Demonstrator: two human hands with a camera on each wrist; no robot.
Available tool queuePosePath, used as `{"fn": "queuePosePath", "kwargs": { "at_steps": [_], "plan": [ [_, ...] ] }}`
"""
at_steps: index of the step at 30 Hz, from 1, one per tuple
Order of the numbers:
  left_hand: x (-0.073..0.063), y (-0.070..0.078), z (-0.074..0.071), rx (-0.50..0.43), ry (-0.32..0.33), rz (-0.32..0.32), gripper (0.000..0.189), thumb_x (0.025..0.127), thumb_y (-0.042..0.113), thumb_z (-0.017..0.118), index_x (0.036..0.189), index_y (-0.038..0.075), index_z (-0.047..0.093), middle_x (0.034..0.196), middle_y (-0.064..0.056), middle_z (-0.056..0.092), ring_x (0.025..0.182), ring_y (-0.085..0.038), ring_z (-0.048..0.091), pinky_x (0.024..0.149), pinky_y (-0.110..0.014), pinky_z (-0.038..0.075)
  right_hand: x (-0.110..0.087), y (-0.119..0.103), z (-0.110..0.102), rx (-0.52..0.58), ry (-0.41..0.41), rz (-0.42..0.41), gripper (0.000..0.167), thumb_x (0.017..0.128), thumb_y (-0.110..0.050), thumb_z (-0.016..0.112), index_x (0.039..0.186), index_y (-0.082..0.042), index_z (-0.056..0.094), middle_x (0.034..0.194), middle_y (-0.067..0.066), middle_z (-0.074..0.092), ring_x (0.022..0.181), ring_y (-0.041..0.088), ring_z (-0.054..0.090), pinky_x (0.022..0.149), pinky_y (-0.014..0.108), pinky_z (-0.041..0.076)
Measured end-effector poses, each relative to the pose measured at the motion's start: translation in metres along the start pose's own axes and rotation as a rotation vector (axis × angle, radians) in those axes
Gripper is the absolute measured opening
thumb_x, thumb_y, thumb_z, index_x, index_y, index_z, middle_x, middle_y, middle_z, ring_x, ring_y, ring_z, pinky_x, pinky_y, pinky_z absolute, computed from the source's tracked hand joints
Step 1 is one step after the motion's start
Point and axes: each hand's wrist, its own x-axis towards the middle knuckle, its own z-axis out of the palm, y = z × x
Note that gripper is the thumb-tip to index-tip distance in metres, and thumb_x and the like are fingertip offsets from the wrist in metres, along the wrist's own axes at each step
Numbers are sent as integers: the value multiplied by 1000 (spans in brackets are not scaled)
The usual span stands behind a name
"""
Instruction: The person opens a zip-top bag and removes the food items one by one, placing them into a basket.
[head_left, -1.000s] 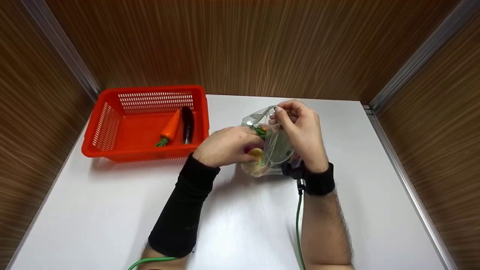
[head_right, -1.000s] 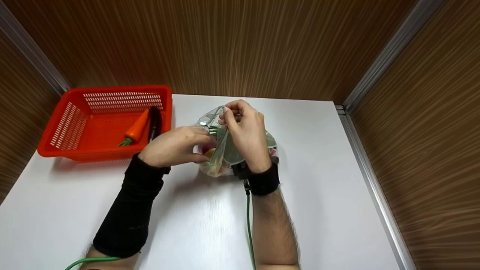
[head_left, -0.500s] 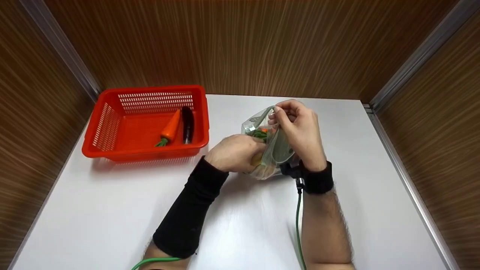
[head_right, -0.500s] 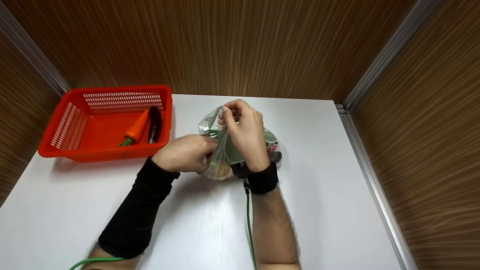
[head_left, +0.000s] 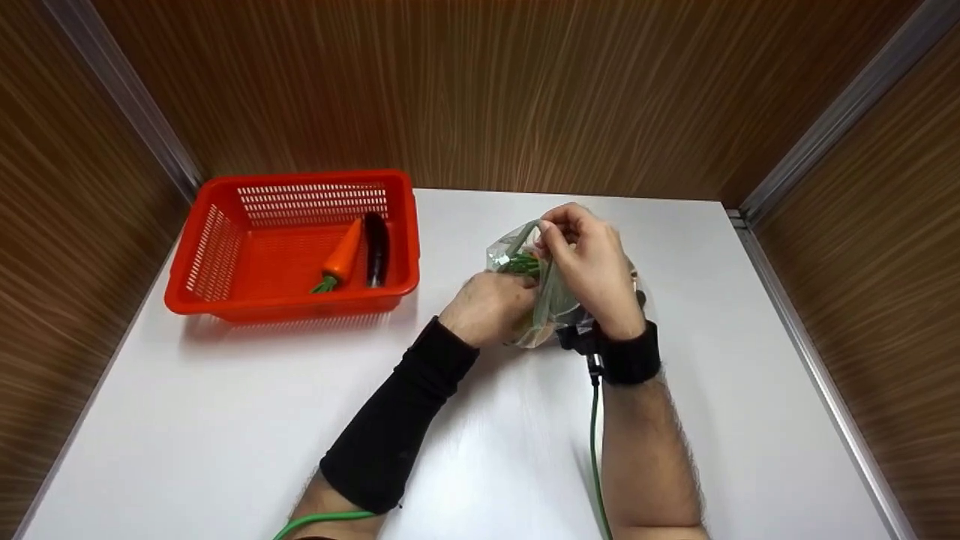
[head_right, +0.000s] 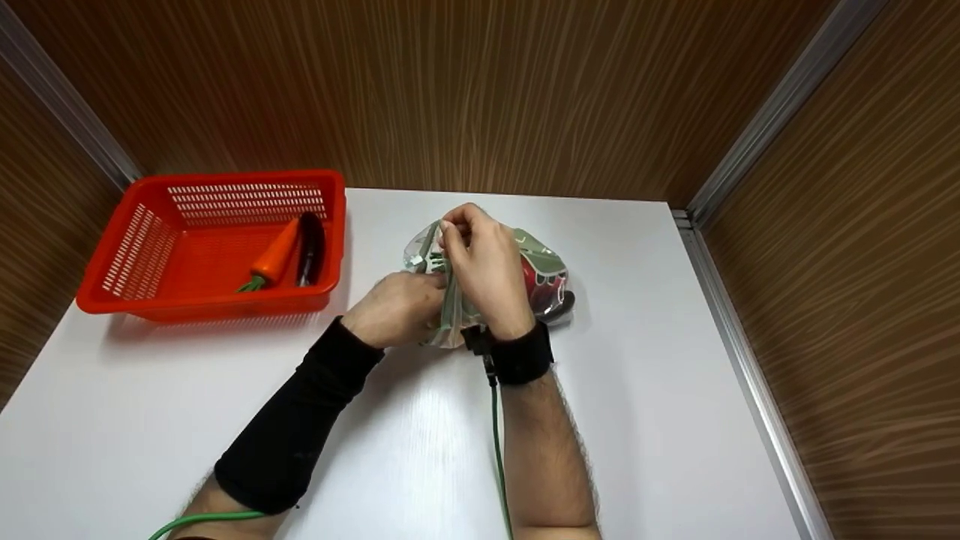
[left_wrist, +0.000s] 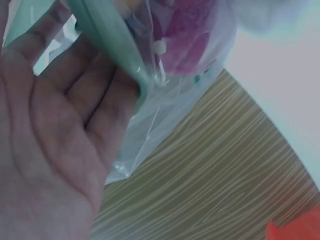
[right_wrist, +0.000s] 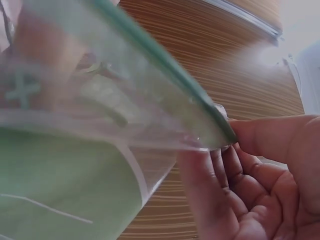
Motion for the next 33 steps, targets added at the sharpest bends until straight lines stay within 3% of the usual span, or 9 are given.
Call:
{"fn": "queuePosePath", "kwargs": {
  "at_steps": [3,9,11,17,20,26,30,33],
  "plan": [
    [3,-2,4,11,10,14,30,98,23,91,126,21,83,118,2,86,100,-18,85,82,-41,73,0,1,-2,-65,-30,19,16,119,-10,67,121,2,76,105,18,81,89,13,73,77,15,56],
    [5,-10,8,-112,18,8,51,101,35,91,147,17,77,141,-4,82,125,-26,83,101,-45,73,-2,4,-6,-121,-132,18,16,119,-9,63,130,0,70,118,18,76,105,25,70,89,26,54],
    [4,-12,10,-121,37,12,53,100,31,92,148,15,76,143,-8,81,127,-29,82,105,-46,72,-3,5,-8,-143,-164,-1,19,116,-5,61,132,1,69,123,20,74,111,28,67,96,32,53],
    [-1,-16,12,-148,43,-1,46,96,-5,80,139,10,78,132,-16,80,117,-37,83,103,-51,73,-4,7,-11,-263,-182,-23,30,111,3,57,137,3,72,129,23,70,120,37,65,105,49,54],
    [-2,-16,11,-182,21,-19,40,96,-8,78,132,11,79,131,-15,80,116,-38,84,101,-52,73,-2,7,-12,-291,-164,5,33,112,3,58,142,4,72,135,26,72,125,40,69,111,54,58],
    [-5,-10,14,-193,-4,-53,30,93,3,86,120,15,83,122,-15,83,113,-40,84,100,-56,72,-1,10,-12,-343,-122,48,27,114,0,60,135,6,76,137,28,76,129,45,76,114,58,63],
    [-3,-4,23,-92,-11,-55,33,88,23,97,118,18,84,121,-11,86,114,-35,83,101,-52,71,0,13,-12,-391,-136,61,25,114,-3,62,131,4,79,132,26,80,126,43,77,109,59,62],
    [1,-1,30,23,-50,-68,51,82,39,104,125,20,84,130,-7,86,121,-30,80,106,-47,69,0,15,-11,-403,-150,38,24,113,-2,63,129,5,79,130,26,82,123,43,78,108,59,62]
  ]
}}
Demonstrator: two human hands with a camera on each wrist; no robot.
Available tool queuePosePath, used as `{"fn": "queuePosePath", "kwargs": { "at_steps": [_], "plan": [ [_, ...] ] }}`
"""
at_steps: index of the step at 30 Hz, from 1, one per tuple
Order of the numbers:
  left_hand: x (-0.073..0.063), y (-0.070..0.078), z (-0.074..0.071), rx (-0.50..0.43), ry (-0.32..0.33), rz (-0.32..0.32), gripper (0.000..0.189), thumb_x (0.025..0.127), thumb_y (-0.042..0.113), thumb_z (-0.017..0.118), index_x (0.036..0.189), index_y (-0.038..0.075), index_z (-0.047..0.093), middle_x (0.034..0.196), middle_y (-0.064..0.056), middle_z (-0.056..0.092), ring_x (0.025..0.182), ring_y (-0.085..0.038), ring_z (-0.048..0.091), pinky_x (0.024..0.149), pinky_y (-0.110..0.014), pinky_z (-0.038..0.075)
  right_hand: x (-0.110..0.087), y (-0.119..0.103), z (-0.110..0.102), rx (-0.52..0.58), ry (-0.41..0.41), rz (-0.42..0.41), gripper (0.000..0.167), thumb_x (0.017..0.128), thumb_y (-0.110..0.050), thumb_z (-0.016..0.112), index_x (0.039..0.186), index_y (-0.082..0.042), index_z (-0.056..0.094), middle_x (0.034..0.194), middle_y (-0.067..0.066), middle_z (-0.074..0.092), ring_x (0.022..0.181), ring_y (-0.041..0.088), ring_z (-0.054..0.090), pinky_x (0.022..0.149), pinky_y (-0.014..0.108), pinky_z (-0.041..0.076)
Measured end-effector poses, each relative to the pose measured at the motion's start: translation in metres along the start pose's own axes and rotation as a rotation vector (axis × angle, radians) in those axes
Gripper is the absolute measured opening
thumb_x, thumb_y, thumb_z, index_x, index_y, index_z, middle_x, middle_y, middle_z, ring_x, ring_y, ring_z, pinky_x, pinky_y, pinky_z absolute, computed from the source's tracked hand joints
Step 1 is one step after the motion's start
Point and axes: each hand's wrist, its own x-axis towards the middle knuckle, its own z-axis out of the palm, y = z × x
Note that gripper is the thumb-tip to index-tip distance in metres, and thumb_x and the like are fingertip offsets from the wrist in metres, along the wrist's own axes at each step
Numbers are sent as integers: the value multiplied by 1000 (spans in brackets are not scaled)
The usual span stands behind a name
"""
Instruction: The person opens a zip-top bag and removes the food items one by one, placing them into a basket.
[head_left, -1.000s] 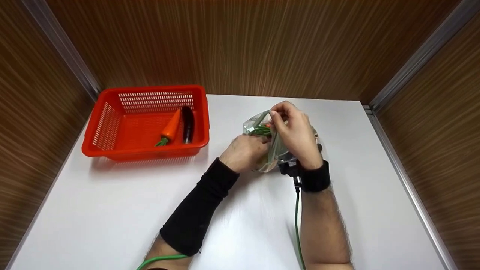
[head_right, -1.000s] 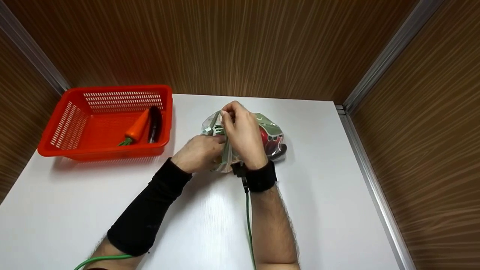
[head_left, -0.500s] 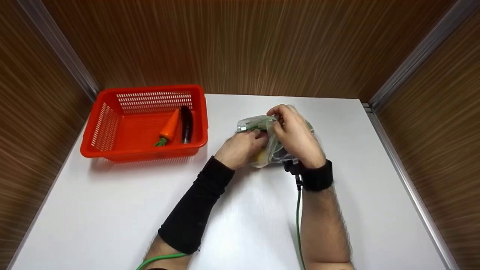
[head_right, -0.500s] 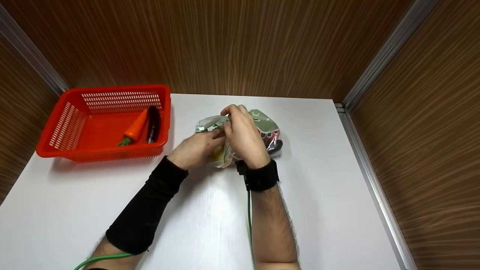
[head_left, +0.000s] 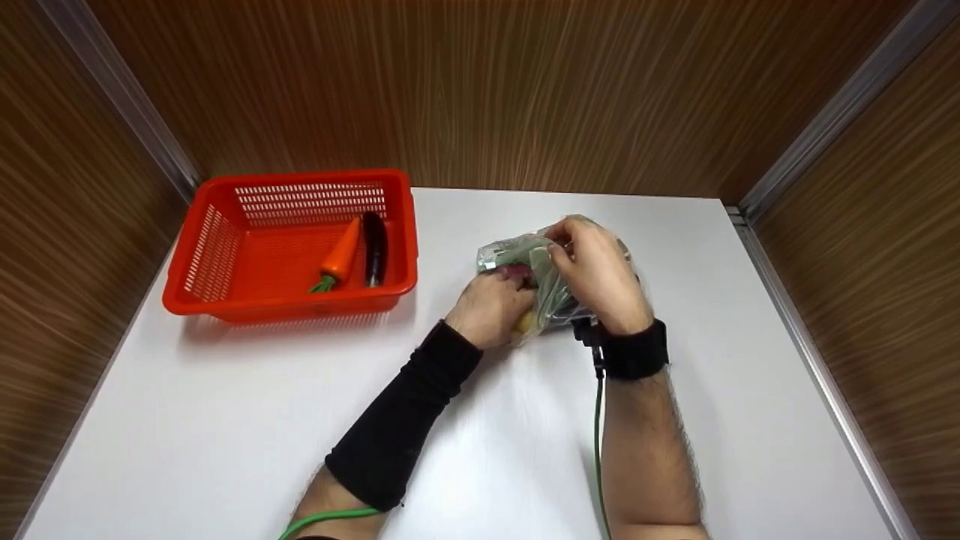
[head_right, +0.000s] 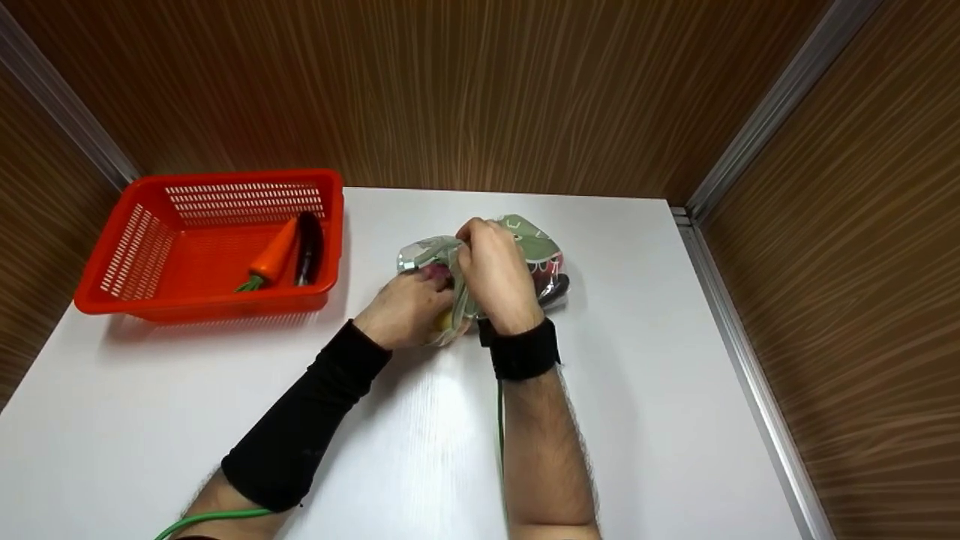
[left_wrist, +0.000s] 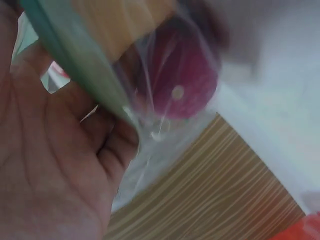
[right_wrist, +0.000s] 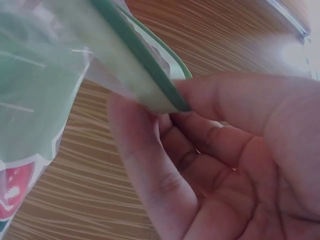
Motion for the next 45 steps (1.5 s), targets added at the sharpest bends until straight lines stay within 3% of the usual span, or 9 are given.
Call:
{"fn": "queuePosePath", "kwargs": {
  "at_steps": [2,5,10,18,24,29,33,39,45],
  "plan": [
    [3,2,3,44,-31,-10,60,79,44,106,129,21,83,137,-6,84,127,-28,78,110,-45,68,0,1,0,-2,-8,-17,23,112,-1,63,127,5,79,129,26,82,123,43,78,108,60,63],
    [4,0,6,25,-34,-11,62,78,41,106,132,20,84,140,-9,83,129,-29,77,112,-46,68,-1,1,-1,0,-20,-12,22,112,-2,63,127,5,79,130,24,82,123,42,78,107,58,63],
    [4,-9,-2,-96,-6,-6,62,83,43,104,136,19,82,141,-14,81,128,-35,76,111,-54,68,0,0,-4,40,-46,35,27,116,-5,61,134,4,78,136,25,81,127,41,78,108,57,65],
    [2,-22,-32,-365,-110,-94,81,94,41,100,164,20,64,149,-18,70,130,-39,76,109,-59,69,3,-3,-6,111,-6,50,29,117,-10,62,138,3,78,135,23,82,124,39,80,104,54,68],
    [-6,-31,-48,-522,-128,-132,81,94,35,101,165,26,63,157,-19,60,127,-39,78,106,-57,70,3,-4,-7,147,36,59,29,118,-9,62,140,2,77,136,22,82,124,38,81,102,51,68],
    [-11,-36,-60,-571,-84,-90,74,92,29,101,158,26,69,151,-14,60,127,-35,74,107,-53,69,3,-5,-8,182,80,64,29,118,-8,61,139,2,78,131,21,84,113,33,84,85,29,68],
    [-17,-43,-72,-586,-22,-65,71,92,26,99,157,24,71,148,-11,63,126,-34,73,109,-51,68,4,-5,-7,244,146,60,28,116,-5,61,136,3,80,123,21,84,97,26,83,70,12,59],
    [-31,-59,-90,-611,42,-96,77,92,23,101,161,22,67,155,-9,66,135,-36,73,118,-52,65,3,-6,-6,312,210,41,28,117,-4,61,136,4,79,115,20,83,84,10,79,61,11,52],
    [-45,-78,-105,-590,111,-141,79,92,19,100,162,16,64,165,-8,67,147,-33,70,129,-51,60,3,-5,-6,342,237,41,27,117,-2,61,135,5,79,114,21,82,80,6,79,58,11,51]
  ]
}}
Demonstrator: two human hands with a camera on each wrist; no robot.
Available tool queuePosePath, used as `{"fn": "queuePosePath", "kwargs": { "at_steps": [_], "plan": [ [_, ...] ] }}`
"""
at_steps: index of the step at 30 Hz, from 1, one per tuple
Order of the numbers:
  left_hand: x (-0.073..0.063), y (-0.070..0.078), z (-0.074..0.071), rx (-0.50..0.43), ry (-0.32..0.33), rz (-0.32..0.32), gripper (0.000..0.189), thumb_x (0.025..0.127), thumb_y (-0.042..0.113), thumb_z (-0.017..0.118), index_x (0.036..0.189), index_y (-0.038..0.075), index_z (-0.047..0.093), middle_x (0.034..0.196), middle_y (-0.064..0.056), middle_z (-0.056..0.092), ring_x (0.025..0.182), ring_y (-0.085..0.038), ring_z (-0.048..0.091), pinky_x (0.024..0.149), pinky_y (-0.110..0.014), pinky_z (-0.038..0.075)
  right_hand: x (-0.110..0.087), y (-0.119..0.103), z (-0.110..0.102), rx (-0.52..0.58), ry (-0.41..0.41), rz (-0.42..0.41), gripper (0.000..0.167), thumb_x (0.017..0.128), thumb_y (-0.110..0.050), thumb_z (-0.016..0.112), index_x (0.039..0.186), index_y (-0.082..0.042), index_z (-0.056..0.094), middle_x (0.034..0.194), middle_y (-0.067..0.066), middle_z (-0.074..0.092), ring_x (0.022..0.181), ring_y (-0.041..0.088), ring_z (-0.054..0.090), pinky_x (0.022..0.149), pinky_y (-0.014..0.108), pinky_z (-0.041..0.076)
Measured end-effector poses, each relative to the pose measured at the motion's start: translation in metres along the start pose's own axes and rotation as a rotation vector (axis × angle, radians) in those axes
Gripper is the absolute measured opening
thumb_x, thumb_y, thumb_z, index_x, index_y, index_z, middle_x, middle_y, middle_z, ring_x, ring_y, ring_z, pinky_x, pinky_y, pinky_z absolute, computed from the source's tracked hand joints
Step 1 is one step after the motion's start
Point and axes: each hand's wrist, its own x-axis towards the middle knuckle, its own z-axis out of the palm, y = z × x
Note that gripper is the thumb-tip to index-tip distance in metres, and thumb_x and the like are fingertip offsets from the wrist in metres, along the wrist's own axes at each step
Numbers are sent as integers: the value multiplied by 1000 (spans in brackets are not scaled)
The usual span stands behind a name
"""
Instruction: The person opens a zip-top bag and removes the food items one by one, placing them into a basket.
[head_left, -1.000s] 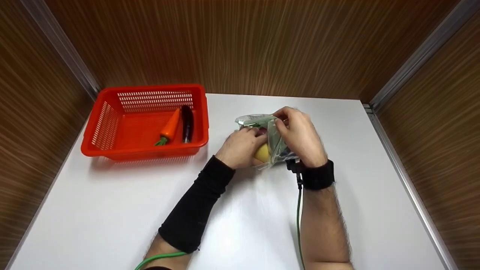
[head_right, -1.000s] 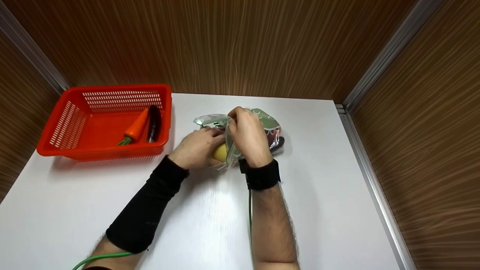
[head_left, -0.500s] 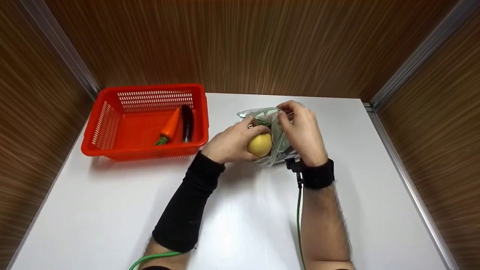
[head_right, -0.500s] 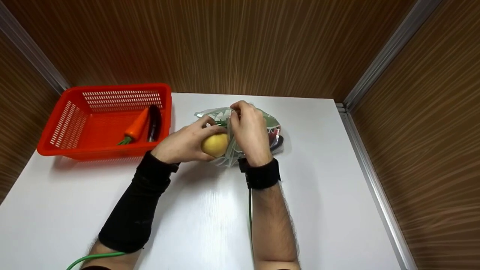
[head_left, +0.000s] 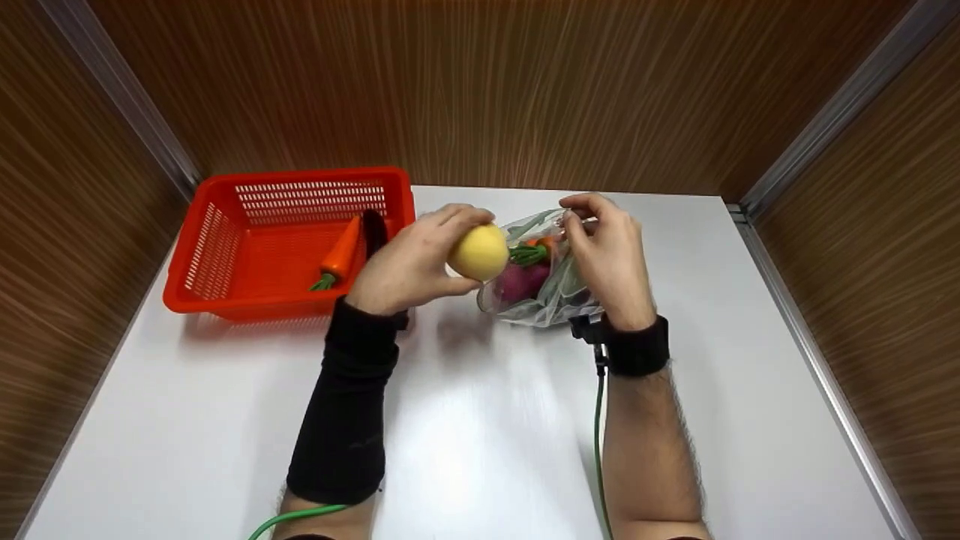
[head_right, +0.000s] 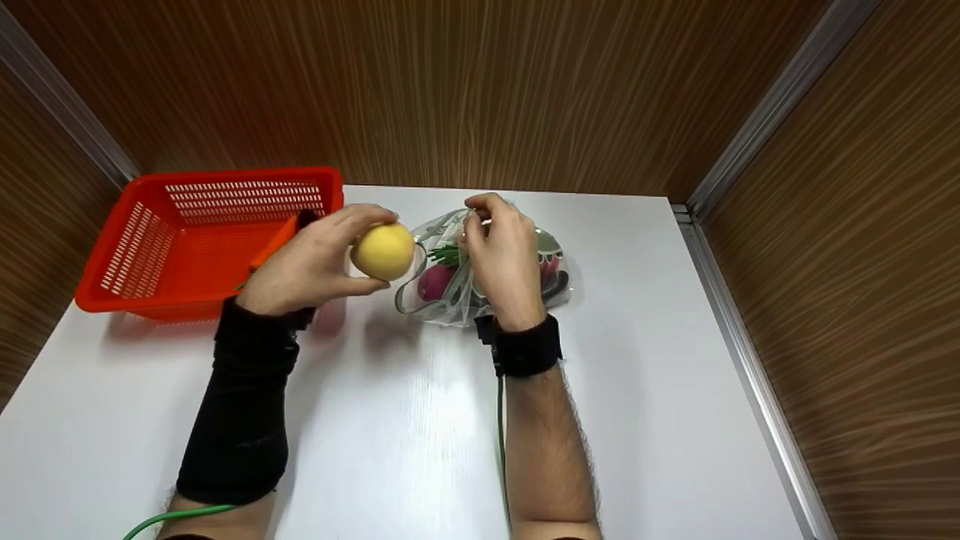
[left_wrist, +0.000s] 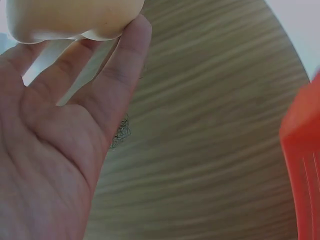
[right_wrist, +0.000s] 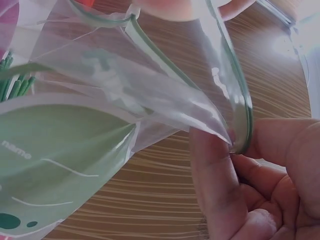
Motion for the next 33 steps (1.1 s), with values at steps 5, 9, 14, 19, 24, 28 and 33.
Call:
{"fn": "queuePosePath", "kwargs": {
  "at_steps": [5,9,14,19,24,28,33],
  "plan": [
    [-11,-9,-18,10,64,-39,81,92,21,102,162,13,63,165,-7,68,152,-32,66,133,-51,53,1,0,0,14,3,-2,28,117,-2,60,135,5,80,111,19,82,80,9,80,60,11,56],
    [-20,-14,-30,9,100,-109,81,92,22,103,162,15,62,164,-6,67,150,-34,65,130,-58,56,0,1,-1,19,7,0,28,116,-1,60,134,5,80,111,21,82,80,10,81,61,11,56],
    [-30,-24,-42,9,115,-186,78,94,22,101,161,17,62,163,-6,66,149,-36,65,130,-63,55,0,1,-1,27,16,-1,28,115,0,60,132,4,82,110,23,82,80,9,81,61,10,54],
    [-38,-36,-49,12,95,-282,77,95,22,99,163,18,62,165,-6,65,152,-37,62,132,-66,51,0,1,-1,33,15,-7,27,115,1,61,131,4,82,110,24,82,80,8,80,61,10,55],
    [-43,-46,-54,-2,71,-375,80,95,23,99,166,19,62,167,-7,63,153,-38,60,131,-68,52,-1,1,-1,37,17,-16,28,115,0,60,131,3,82,109,23,81,78,3,79,61,10,53],
    [-46,-52,-54,-6,42,-423,79,96,23,97,167,19,61,169,-9,62,153,-40,58,130,-70,50,0,1,-1,42,16,-18,28,115,1,60,131,4,82,109,24,81,77,1,78,63,10,54],
    [-49,-58,-54,4,-16,-501,81,98,22,95,170,19,59,170,-13,60,153,-45,55,131,-74,49,0,2,-1,42,16,-19,28,114,2,59,131,4,82,110,24,82,78,1,78,65,9,56]
  ]
}}
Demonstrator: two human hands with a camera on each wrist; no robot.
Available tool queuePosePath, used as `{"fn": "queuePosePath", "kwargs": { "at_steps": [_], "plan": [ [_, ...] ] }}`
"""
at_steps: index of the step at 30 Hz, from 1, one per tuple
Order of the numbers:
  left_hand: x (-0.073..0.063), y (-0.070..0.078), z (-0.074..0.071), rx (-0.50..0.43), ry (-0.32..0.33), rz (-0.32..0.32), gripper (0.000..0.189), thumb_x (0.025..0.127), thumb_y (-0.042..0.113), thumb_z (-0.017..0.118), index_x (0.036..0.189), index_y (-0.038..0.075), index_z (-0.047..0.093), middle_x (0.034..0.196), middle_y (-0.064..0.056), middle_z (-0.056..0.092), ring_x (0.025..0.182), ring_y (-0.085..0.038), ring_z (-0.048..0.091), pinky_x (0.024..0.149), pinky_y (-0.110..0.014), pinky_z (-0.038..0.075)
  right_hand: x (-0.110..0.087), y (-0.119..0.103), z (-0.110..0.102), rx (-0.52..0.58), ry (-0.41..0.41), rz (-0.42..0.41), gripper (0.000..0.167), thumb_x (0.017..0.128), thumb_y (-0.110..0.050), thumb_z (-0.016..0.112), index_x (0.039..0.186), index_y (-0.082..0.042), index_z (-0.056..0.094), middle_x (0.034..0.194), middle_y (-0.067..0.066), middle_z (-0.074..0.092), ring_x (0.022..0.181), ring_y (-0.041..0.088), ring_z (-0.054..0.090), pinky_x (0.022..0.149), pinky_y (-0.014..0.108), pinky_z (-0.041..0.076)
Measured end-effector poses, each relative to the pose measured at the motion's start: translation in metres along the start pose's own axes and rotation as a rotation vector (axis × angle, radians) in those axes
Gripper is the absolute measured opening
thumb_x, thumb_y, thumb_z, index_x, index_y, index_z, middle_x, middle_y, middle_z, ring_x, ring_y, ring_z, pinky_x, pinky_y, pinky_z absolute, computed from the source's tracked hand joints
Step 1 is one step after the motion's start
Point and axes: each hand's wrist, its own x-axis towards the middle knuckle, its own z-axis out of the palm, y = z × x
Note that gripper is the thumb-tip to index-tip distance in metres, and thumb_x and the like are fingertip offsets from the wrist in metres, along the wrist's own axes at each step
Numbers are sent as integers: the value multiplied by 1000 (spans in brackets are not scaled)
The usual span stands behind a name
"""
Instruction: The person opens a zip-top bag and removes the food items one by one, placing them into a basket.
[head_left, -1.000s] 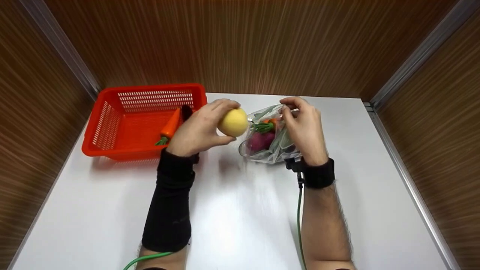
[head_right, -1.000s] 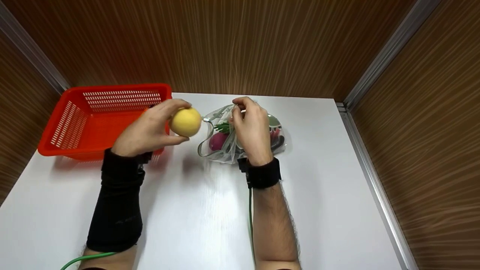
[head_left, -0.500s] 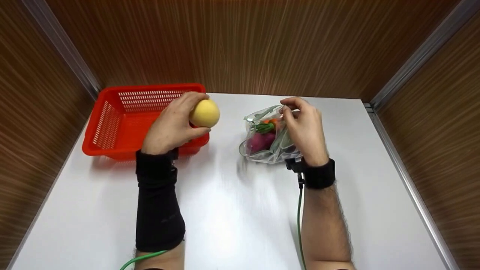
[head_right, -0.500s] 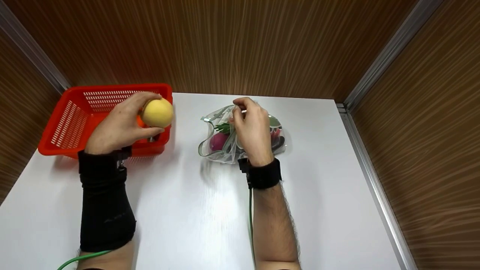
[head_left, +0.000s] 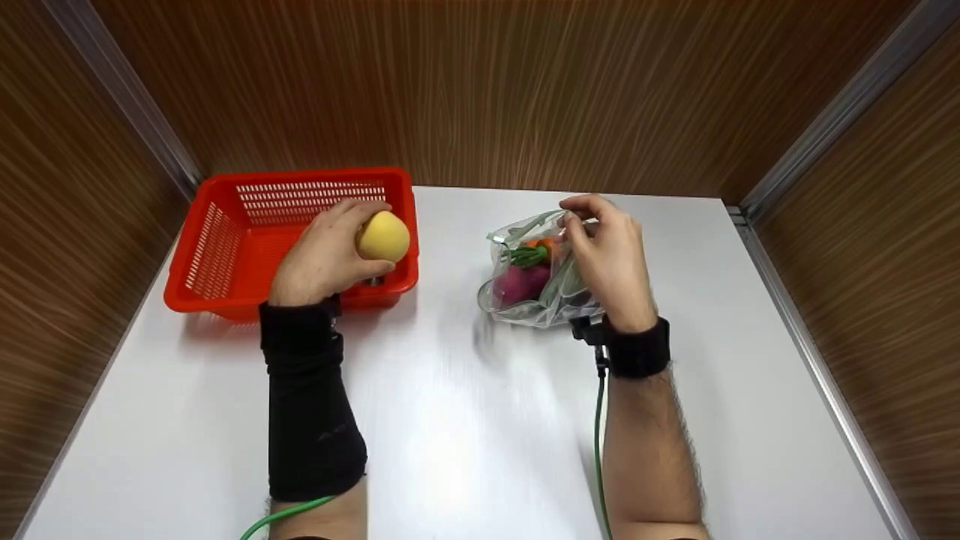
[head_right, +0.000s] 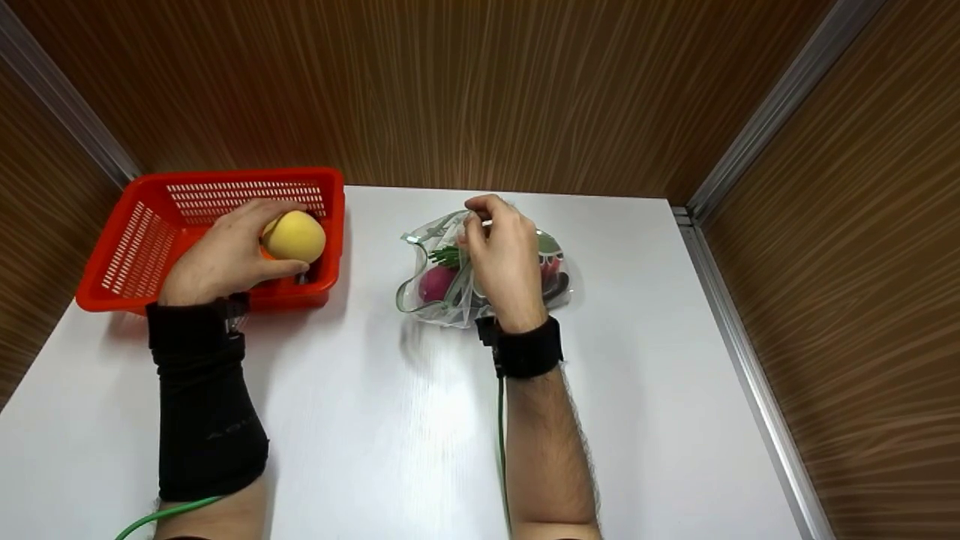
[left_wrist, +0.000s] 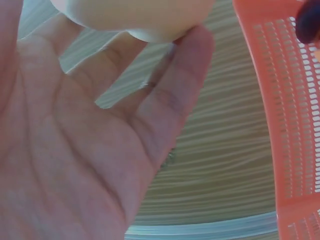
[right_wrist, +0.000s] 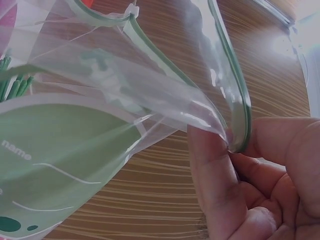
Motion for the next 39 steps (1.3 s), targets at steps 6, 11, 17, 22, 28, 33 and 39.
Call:
{"fn": "queuePosePath", "kwargs": {
  "at_steps": [6,11,17,22,28,33,39],
  "plan": [
    [1,-10,0,5,-39,-76,83,99,25,95,172,18,56,166,-16,59,151,-46,53,131,-75,49,0,0,0,-15,-4,-2,28,114,2,59,131,5,82,110,22,82,79,3,79,65,10,57],
    [1,-18,1,13,-69,-125,82,99,27,94,171,17,57,162,-20,59,148,-49,54,131,-75,48,0,-1,0,-24,-14,1,28,115,1,59,132,6,81,111,21,83,80,3,79,64,10,56],
    [3,-24,3,20,-113,-192,81,99,30,92,171,19,57,167,-24,56,155,-52,51,130,-77,48,1,-2,0,-14,-17,4,28,115,1,59,131,4,82,111,23,82,81,8,81,66,10,57],
    [3,-28,2,44,-166,-255,70,102,30,84,167,15,62,178,-29,48,168,-56,41,131,-76,47,0,-2,1,-8,-20,2,29,116,1,57,131,5,81,111,24,82,82,10,81,67,10,59],
    [3,-32,2,58,-142,-269,46,110,18,74,155,7,74,148,-26,66,125,-41,58,113,-61,58,1,-2,1,-20,-34,2,28,116,1,58,133,7,80,112,22,82,83,13,81,65,10,58],
    [3,-31,4,83,-145,-265,44,111,23,76,152,10,77,142,-23,62,121,-39,54,110,-60,54,1,-2,1,-25,-41,5,28,116,0,58,134,6,80,113,21,82,84,15,81,66,10,59],
    [4,-31,4,86,-138,-273,44,112,26,76,153,10,76,146,-24,63,125,-41,54,112,-62,54,1,-1,1,-27,-37,3,28,116,0,58,133,6,80,114,23,82,84,14,81,66,10,58]
  ]
}}
